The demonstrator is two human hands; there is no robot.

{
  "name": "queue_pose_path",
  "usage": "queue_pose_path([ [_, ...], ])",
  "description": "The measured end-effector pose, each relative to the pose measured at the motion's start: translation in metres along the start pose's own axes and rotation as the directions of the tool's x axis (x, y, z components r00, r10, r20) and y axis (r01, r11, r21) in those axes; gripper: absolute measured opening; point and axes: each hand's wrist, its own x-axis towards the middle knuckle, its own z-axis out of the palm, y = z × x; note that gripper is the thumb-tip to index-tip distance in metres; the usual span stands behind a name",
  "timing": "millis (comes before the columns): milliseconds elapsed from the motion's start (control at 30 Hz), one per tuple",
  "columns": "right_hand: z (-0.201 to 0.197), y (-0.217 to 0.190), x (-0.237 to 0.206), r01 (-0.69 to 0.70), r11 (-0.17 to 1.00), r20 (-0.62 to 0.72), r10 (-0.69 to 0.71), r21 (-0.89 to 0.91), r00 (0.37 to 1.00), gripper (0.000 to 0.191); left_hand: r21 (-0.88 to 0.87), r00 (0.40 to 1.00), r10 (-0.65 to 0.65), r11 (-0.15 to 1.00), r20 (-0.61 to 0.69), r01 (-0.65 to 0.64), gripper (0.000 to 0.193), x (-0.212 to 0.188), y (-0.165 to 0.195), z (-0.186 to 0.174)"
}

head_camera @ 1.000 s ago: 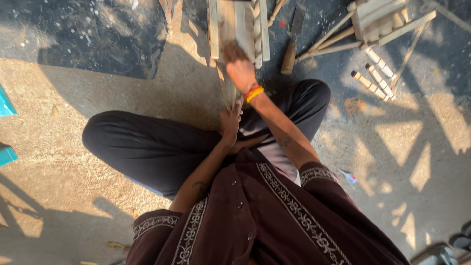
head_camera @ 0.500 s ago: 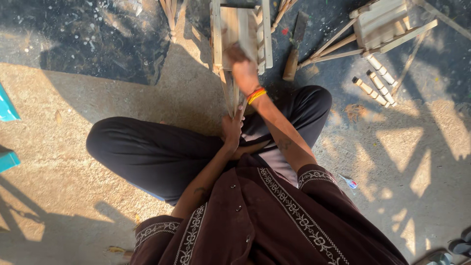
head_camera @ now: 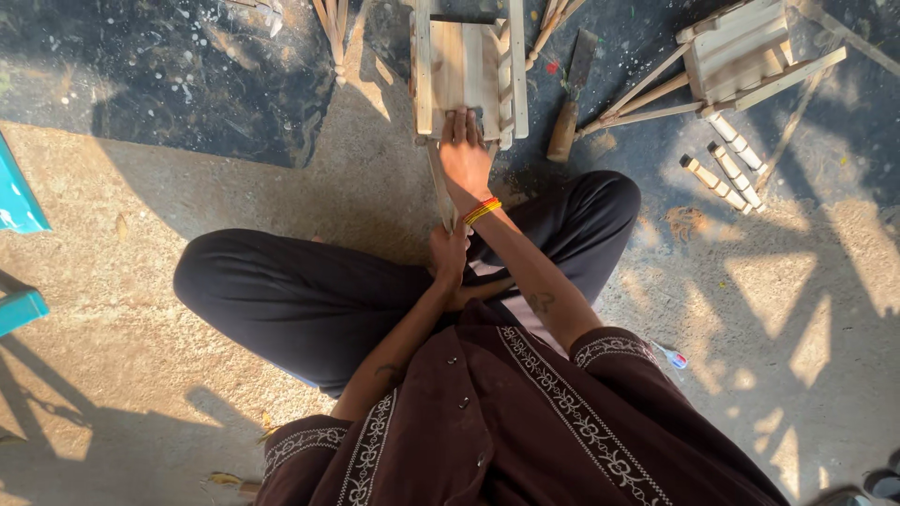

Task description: The person sits on the ground and assembles a small wooden chair by inserting legs into the seat frame. They use a wooden mallet to tap the legs into place and then rub the seat surface with their hand.

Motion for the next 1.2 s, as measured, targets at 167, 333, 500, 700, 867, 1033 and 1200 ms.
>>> queue_pose_path([
  [167, 0.012, -0.001, 0.04, -0.037, 0.998, 0.099, 0.042, -0.048, 0.994, 0.043, 0.019, 1.0, -0.011, 1.0, -0.011, 0.011, 0.055, 0.006, 0.005, -0.001],
  [333, 0.013, 0.005, 0.068, -0.013, 1.0, 0.066, 0.012, 0.003, 0.998, 0.042, -0.007, 0.997, 0.076, 0.997, -0.027, -0.076, 0.055, 0.007, 0.005, -0.001],
  [500, -0.004, 0.004, 0.026, 0.08, 0.992, -0.021, -0.079, 0.101, 0.997, 0.04, -0.009, 1.0, 0.001, 1.0, -0.024, -0.001, 0.053, 0.011, 0.004, -0.003],
  [700, -0.011, 0.007, 0.015, 0.05, 0.976, -0.027, -0.045, 0.212, 0.999, 0.037, 0.091, 0.999, -0.038, 0.995, -0.025, 0.04, 0.058, 0.019, 0.004, -0.002],
  [867, 0.006, 0.016, 0.073, -0.034, 0.994, 0.638, 0.092, -0.103, 0.765, 0.021, -0.029, 1.0, 0.012, 1.0, -0.011, -0.013, 0.059, 0.016, 0.002, 0.003],
  [1033, 0.002, 0.012, 0.053, -0.046, 0.993, 0.154, 0.03, 0.107, 0.988, 0.029, 0.114, 0.999, -0.037, 0.993, -0.012, 0.038, 0.058, 0.012, 0.003, -0.001],
  [1200, -0.014, 0.007, 0.006, 0.032, 0.962, -0.029, -0.025, 0.269, 0.999, 0.031, 0.135, 0.995, -0.098, 0.986, -0.026, 0.101, 0.061, 0.015, 0.005, -0.006],
])
